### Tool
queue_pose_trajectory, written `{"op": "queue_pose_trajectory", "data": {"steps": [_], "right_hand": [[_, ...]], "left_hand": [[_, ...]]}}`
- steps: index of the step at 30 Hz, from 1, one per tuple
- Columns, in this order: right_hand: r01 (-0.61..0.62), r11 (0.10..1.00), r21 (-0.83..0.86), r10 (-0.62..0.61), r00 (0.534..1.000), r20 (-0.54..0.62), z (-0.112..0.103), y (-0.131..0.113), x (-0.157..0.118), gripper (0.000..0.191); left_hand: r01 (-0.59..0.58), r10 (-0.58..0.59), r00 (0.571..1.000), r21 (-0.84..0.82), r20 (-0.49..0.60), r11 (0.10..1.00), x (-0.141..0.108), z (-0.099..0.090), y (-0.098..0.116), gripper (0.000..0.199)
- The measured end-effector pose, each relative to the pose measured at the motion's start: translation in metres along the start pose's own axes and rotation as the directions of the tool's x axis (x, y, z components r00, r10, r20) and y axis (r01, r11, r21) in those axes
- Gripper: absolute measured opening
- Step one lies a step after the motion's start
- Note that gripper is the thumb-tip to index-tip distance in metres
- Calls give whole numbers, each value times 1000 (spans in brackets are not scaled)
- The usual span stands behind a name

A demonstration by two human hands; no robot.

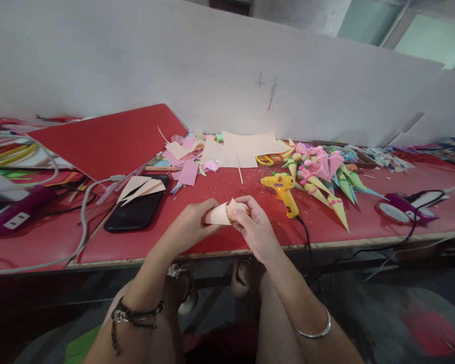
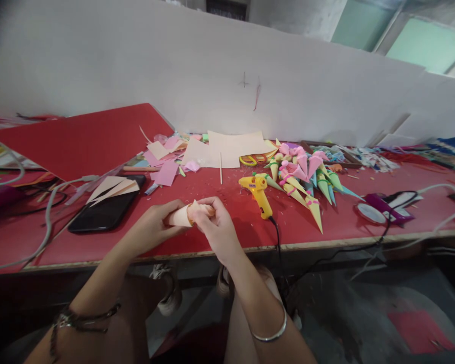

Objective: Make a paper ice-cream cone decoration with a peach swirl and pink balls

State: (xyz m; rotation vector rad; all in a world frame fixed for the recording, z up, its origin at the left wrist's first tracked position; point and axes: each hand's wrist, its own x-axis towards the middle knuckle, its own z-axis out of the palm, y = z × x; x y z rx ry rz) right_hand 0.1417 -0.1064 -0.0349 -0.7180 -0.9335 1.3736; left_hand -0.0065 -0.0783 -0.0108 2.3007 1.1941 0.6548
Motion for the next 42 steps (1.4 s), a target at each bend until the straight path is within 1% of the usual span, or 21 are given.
{"op": "queue_pose_trajectory", "data": {"steps": [5,10,14,18,22,28,33,36,39,42], "right_hand": [[60,994,-89,-58,998,22,-2,1,2,14],[59,977,-206,-50,997,50,0,-5,1,13],[65,964,-259,-47,996,75,-1,-6,1,14],[55,948,-315,-39,998,56,-3,-5,3,15],[71,932,-356,-57,997,51,-3,-6,3,14],[51,906,-421,-53,999,8,-1,-7,2,11],[86,859,-504,-94,996,9,-1,-6,2,12],[91,868,-488,-100,995,9,1,-7,1,12],[101,913,-395,-118,993,-20,2,-5,1,13],[127,939,-318,-157,985,-70,2,-3,2,18]], "left_hand": [[43,-41,998,36,-40,998,2,0,0,17],[65,-61,996,76,-61,995,1,-1,-4,18],[78,-67,994,132,-82,988,1,1,-8,19],[70,-54,995,204,-83,977,2,3,-11,21],[63,-42,995,243,-88,968,2,2,-9,19],[20,-10,999,218,-45,976,1,2,-4,16],[20,-8,999,223,-51,975,1,3,-6,17],[27,-8,997,256,-75,966,1,4,-6,17],[40,-15,996,278,-89,960,2,4,-5,16],[33,-9,996,258,-91,966,2,4,-4,17]]}}
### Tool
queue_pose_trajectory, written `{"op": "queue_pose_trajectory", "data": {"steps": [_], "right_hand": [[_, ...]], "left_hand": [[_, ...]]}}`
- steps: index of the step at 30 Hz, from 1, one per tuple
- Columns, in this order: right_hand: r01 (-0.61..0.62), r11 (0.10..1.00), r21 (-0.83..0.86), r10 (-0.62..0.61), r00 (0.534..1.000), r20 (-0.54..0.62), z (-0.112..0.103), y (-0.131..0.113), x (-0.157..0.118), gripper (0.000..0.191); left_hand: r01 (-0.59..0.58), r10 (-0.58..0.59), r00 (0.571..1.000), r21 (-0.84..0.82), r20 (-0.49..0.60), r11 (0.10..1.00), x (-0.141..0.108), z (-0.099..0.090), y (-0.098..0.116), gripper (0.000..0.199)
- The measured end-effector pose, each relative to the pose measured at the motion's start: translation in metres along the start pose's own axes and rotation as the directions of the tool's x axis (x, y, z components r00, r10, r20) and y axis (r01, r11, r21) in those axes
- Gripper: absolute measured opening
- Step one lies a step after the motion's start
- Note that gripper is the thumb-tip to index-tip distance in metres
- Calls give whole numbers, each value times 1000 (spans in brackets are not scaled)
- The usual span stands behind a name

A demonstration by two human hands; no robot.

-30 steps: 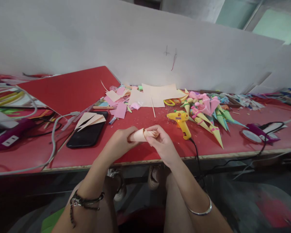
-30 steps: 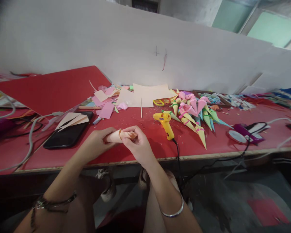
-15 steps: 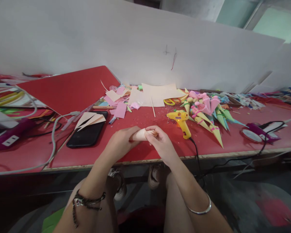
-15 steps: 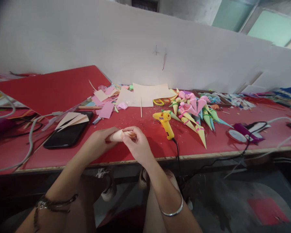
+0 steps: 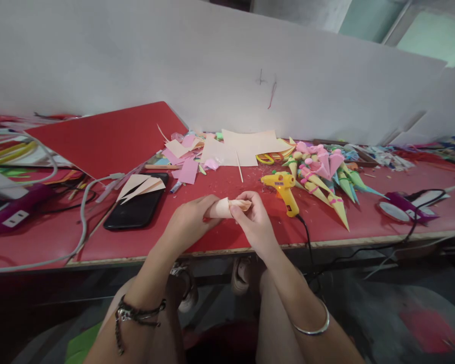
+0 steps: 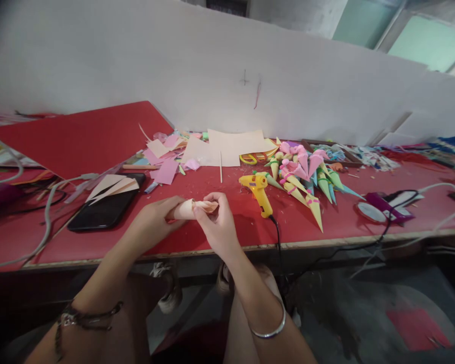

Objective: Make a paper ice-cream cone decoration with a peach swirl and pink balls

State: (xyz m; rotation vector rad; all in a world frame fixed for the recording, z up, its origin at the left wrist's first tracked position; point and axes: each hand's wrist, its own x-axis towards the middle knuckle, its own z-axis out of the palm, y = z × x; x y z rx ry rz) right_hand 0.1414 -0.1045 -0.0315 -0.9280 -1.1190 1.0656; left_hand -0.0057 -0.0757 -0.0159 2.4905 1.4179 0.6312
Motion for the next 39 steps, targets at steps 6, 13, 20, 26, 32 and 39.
{"op": "queue_pose_trajectory", "data": {"steps": [6,13,20,26,32,39], "right_hand": [[11,1000,0,-11,1000,-28,-2,3,1,21],[3,1000,-23,-3,1000,-19,-3,5,2,24],[12,1000,-25,-12,1000,-2,-5,6,2,24],[28,999,-42,-28,1000,8,-6,7,2,23],[71,995,-68,-71,997,3,-7,9,3,23],[97,992,-79,-95,995,23,-6,6,2,20]], "left_hand": [[5,-3,1000,-50,29,999,0,0,2,20],[-26,26,1000,-121,1,992,0,3,-3,34],[-41,43,999,-176,5,984,1,2,-4,29],[-4,8,999,-106,32,994,1,-1,-2,23],[-27,27,1000,-87,-2,996,1,0,-3,25],[-66,65,997,-48,-28,997,0,-1,-3,24]]}}
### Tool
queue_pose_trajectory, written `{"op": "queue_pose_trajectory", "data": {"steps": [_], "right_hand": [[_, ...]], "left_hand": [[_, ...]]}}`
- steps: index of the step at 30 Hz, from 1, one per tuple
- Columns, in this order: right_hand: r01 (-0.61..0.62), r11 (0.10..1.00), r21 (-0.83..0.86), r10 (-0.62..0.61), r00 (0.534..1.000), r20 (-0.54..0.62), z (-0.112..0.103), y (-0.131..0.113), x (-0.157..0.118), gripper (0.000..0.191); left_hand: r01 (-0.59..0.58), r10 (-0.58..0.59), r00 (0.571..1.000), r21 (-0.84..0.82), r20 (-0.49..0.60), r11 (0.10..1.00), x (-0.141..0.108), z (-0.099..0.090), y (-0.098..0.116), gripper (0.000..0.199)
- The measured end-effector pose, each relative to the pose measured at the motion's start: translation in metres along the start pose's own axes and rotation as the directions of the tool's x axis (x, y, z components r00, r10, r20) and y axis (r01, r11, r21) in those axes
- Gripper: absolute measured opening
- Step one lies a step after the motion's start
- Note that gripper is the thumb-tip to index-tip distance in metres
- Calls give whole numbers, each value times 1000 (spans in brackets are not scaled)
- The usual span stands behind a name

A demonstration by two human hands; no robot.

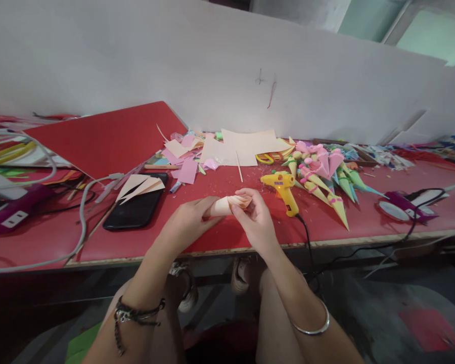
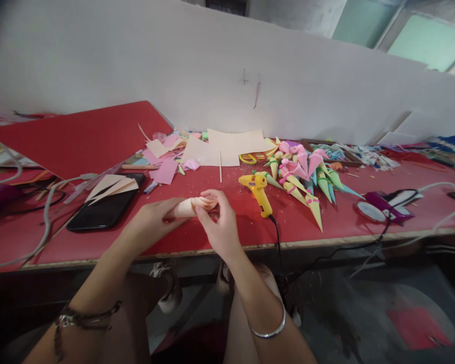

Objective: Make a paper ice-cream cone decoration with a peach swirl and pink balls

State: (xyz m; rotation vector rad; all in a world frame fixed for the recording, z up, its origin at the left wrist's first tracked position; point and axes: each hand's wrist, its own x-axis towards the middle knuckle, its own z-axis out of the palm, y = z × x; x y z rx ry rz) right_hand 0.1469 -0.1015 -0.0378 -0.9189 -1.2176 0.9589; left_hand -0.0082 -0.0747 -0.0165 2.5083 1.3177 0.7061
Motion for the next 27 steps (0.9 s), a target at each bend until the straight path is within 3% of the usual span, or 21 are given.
{"op": "queue_pose_trajectory", "data": {"steps": [6,15,21,27], "right_hand": [[21,995,-93,-21,1000,9,-2,-2,1,13],[45,978,-203,-43,999,12,-3,-5,1,7],[51,979,-196,-45,998,32,-3,-1,2,9],[-10,997,-78,12,1000,20,0,-4,1,15]], "left_hand": [[-55,55,997,17,-53,998,-2,1,0,33],[-36,37,999,40,-22,999,-2,2,2,34],[-47,48,999,53,-17,997,-2,3,2,31],[-59,59,998,0,-7,998,-2,0,5,31]]}}
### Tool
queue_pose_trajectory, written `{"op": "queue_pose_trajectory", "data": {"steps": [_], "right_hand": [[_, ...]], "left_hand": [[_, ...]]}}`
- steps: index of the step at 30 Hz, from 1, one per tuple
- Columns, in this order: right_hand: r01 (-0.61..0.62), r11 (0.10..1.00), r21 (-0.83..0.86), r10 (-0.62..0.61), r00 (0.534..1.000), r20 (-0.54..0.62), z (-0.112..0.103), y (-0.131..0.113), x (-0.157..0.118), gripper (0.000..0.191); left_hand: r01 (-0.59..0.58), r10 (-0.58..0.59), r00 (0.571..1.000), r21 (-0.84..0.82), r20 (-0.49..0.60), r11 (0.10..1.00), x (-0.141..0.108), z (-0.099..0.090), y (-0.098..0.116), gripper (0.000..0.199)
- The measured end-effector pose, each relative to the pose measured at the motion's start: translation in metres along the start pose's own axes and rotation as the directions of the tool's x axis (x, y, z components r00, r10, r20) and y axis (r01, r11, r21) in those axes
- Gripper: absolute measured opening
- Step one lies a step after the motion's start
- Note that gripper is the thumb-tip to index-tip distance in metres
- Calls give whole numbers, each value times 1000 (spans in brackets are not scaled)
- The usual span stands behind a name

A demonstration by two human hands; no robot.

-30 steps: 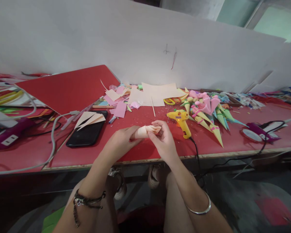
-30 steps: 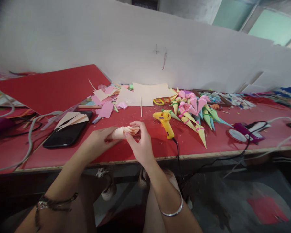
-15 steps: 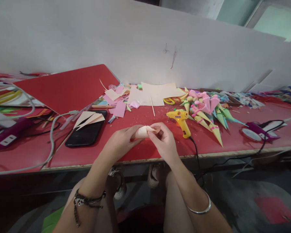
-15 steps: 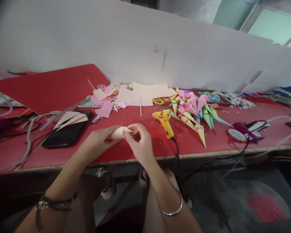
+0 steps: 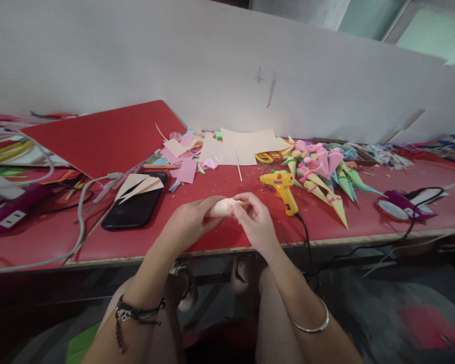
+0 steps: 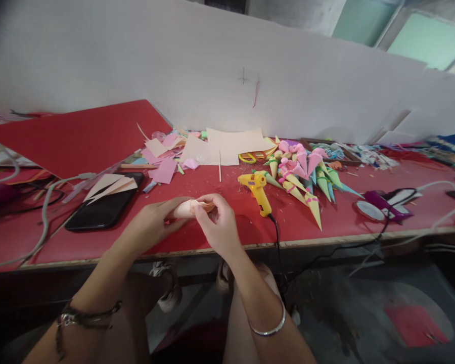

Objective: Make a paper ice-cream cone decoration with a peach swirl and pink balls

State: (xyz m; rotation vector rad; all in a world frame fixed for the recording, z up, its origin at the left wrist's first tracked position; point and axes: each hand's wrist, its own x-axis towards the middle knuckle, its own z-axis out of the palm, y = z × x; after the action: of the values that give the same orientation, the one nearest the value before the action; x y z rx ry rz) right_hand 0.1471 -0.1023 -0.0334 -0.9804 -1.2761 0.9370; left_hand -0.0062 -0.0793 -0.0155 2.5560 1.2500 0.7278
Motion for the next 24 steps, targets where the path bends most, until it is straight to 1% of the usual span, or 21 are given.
{"op": "queue_pose_trajectory", "data": {"steps": [4,8,14,18,21,24], "right_hand": [[-3,1000,-3,3,1000,-10,0,-1,0,17],[3,1000,11,-3,1000,1,-2,0,0,17],[15,998,-68,-16,1000,-13,-3,2,-1,16],[35,993,-117,-37,999,-16,-3,2,-1,15],[69,983,-171,-72,997,-12,-3,2,-2,13],[147,958,-245,-153,988,-5,-3,0,-2,14]], "left_hand": [[25,-25,1000,19,4,1000,0,0,0,32],[16,-15,1000,35,-14,999,0,1,-1,32],[41,-40,999,43,-33,998,0,2,-3,33],[30,-29,999,61,-28,998,0,2,-2,33],[14,-11,1000,131,-22,991,1,3,-1,30],[-4,7,1000,164,-16,986,1,3,0,28]]}}
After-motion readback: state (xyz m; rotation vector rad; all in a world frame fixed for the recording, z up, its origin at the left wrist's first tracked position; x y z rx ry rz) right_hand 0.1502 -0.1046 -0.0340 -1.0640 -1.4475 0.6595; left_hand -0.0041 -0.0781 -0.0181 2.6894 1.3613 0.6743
